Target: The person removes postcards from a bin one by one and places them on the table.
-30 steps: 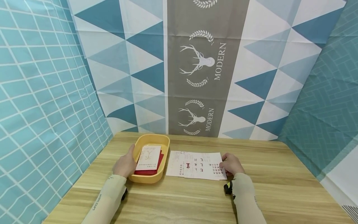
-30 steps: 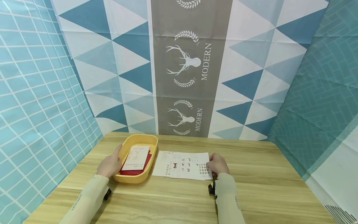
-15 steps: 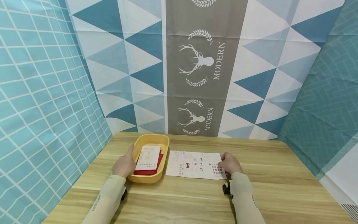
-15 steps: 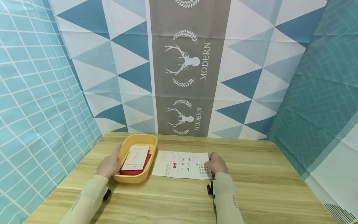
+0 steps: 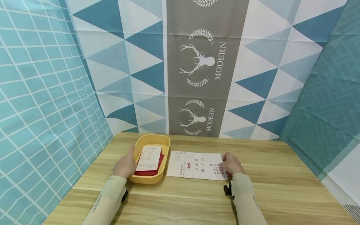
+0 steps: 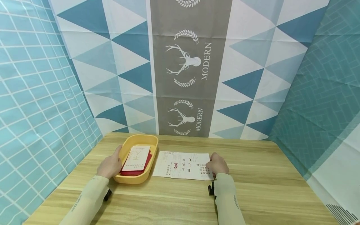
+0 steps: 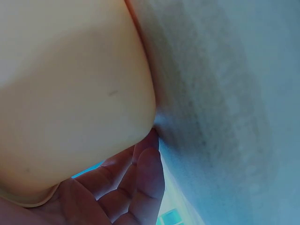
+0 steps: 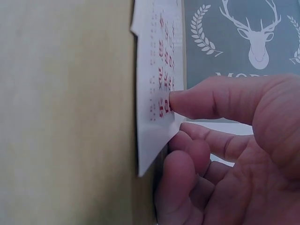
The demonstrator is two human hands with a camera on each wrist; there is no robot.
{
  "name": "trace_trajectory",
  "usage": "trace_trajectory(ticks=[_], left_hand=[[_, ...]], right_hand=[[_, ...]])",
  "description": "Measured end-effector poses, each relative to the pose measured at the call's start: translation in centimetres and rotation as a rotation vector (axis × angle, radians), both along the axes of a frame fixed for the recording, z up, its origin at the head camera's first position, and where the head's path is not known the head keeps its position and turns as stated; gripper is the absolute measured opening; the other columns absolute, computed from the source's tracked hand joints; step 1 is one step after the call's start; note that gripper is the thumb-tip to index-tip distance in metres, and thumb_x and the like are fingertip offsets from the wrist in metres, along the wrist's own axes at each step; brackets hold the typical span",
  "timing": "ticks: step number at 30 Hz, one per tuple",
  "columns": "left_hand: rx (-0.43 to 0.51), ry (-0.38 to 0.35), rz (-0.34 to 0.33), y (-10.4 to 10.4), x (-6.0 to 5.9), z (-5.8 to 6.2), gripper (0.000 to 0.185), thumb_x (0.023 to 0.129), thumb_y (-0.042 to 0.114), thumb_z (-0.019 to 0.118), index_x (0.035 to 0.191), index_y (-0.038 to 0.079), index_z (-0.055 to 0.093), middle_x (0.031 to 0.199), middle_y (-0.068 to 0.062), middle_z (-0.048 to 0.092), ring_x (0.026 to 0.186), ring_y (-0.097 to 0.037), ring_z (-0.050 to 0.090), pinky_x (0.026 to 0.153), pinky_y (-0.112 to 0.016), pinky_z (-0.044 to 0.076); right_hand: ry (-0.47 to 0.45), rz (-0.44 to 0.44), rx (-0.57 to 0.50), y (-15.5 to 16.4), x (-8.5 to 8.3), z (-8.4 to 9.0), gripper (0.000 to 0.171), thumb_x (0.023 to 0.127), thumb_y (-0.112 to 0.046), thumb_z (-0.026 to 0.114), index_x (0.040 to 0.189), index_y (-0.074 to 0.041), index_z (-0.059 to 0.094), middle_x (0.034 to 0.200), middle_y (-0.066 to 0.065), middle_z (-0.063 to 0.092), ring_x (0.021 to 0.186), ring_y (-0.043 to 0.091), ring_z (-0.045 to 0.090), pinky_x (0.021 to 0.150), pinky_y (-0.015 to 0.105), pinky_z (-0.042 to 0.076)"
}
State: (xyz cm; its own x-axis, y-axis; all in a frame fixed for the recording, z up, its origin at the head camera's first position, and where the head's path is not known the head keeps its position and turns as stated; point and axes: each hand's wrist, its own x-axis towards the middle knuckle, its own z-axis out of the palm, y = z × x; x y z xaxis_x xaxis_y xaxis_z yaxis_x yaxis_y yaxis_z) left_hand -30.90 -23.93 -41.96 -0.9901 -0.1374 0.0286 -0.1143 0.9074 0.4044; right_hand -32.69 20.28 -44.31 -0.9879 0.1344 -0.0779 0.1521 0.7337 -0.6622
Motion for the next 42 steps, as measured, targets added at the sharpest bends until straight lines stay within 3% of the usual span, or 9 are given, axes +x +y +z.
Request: trace_trajectory(ticks=[22, 25, 28, 32, 37, 42], left_hand=[[-0.004, 0.005, 0.006, -0.2, 0.1, -0.2, 0.073, 0.095, 0.008, 0.046, 0.162, 0.014, 0.017, 0.114, -0.034, 0.067, 0.082, -0.038, 0.067, 0.065, -0.051, 0.053], [0.000, -0.001, 0.009, -0.1, 0.1, -0.2, 0.073, 0.095, 0.009, 0.047, 0.162, 0.014, 0.017, 0.117, -0.035, 0.066, 0.086, -0.040, 0.068, 0.068, -0.053, 0.053], [0.003, -0.003, 0.011, 0.0, 0.1, -0.2, 0.074, 0.095, 0.008, 0.046, 0.162, 0.016, 0.016, 0.120, -0.035, 0.065, 0.090, -0.043, 0.068, 0.069, -0.055, 0.054], [0.006, 0.004, 0.009, 0.1, 0.1, -0.1, 0.074, 0.095, 0.008, 0.046, 0.162, 0.017, 0.017, 0.123, -0.035, 0.064, 0.096, -0.047, 0.068, 0.070, -0.057, 0.054], [0.008, -0.001, 0.012, 0.1, 0.1, 0.1, 0.073, 0.095, 0.009, 0.045, 0.162, 0.017, 0.016, 0.123, -0.035, 0.064, 0.095, -0.047, 0.068, 0.069, -0.056, 0.054], [-0.004, -0.004, 0.008, 0.3, 0.1, 0.1, 0.072, 0.097, 0.009, 0.045, 0.162, 0.016, 0.016, 0.122, -0.035, 0.064, 0.094, -0.046, 0.068, 0.068, -0.055, 0.054]], right_hand=[[0.013, 0.028, 0.010, 0.0, 0.1, -0.3, 0.027, 0.089, -0.008, 0.067, 0.113, 0.002, 0.059, 0.104, 0.020, 0.064, 0.066, 0.024, 0.054, 0.050, 0.031, 0.043], [0.004, 0.042, -0.026, 0.3, 0.1, -0.3, 0.026, 0.090, -0.007, 0.063, 0.114, 0.003, 0.058, 0.095, 0.017, 0.062, 0.064, 0.021, 0.052, 0.050, 0.030, 0.045], [-0.029, 0.061, -0.098, 0.8, 0.1, 0.1, 0.027, 0.094, -0.007, 0.058, 0.118, 0.005, 0.055, 0.075, 0.010, 0.056, 0.057, 0.017, 0.048, 0.050, 0.028, 0.045], [-0.046, 0.102, -0.197, 0.8, 0.3, 2.1, 0.030, 0.099, -0.011, 0.053, 0.124, 0.004, 0.054, 0.064, 0.003, 0.049, 0.051, 0.014, 0.042, 0.051, 0.029, 0.044], [0.028, 0.270, -0.327, -0.4, 1.3, 6.5, 0.026, 0.103, -0.016, 0.054, 0.122, 0.001, 0.057, 0.076, 0.007, 0.052, 0.058, 0.017, 0.046, 0.058, 0.033, 0.050], [0.137, 0.393, -0.294, -2.7, 3.5, 10.2, 0.017, 0.103, -0.017, 0.056, 0.110, -0.003, 0.063, 0.079, 0.007, 0.054, 0.064, 0.019, 0.050, 0.060, 0.031, 0.050]])
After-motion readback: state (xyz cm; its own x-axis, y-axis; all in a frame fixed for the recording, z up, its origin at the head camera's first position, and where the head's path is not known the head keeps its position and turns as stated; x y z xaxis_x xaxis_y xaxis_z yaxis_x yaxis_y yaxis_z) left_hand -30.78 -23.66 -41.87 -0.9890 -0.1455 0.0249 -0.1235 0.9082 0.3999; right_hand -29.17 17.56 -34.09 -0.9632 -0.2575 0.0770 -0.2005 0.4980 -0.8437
